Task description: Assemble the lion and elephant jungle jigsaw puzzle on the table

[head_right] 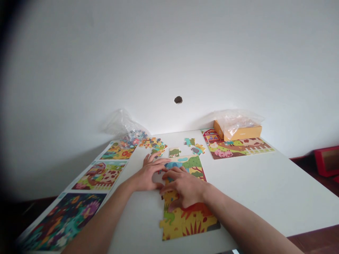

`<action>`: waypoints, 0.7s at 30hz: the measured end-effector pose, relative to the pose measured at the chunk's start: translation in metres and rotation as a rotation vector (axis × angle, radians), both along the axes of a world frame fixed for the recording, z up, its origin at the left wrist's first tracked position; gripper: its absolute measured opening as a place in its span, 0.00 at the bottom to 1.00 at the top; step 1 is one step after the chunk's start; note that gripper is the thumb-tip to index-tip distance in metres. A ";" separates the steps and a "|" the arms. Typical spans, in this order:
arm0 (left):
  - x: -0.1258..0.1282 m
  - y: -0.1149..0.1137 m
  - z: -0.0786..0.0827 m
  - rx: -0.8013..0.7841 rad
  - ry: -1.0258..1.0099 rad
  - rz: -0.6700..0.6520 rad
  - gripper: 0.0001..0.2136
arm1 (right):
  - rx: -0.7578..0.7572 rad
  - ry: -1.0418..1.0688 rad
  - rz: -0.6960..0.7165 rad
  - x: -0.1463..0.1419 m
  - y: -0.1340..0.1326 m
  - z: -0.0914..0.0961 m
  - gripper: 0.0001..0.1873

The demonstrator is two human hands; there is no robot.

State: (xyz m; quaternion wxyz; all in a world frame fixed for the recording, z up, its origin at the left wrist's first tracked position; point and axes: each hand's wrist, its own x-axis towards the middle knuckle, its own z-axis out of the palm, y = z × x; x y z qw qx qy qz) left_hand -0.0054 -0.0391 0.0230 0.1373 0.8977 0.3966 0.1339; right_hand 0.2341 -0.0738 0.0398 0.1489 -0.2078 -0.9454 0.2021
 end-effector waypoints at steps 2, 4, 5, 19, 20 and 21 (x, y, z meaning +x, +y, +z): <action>-0.007 0.005 -0.002 0.073 -0.023 0.077 0.19 | 0.014 -0.047 -0.052 0.002 0.002 -0.001 0.32; -0.014 0.013 -0.005 0.194 -0.078 0.250 0.16 | -0.017 -0.100 -0.092 0.005 0.005 -0.004 0.37; -0.018 0.016 -0.008 0.242 -0.094 0.345 0.15 | -0.049 -0.128 -0.104 0.006 0.007 -0.005 0.39; -0.023 0.026 -0.026 0.269 -0.062 0.486 0.09 | -0.027 -0.113 -0.131 0.014 0.013 -0.004 0.41; -0.024 0.027 -0.026 0.274 -0.074 0.498 0.11 | -0.021 -0.098 -0.154 0.014 0.013 -0.005 0.41; -0.025 0.029 -0.027 0.284 -0.087 0.518 0.13 | -0.015 -0.083 -0.181 0.014 0.014 -0.007 0.41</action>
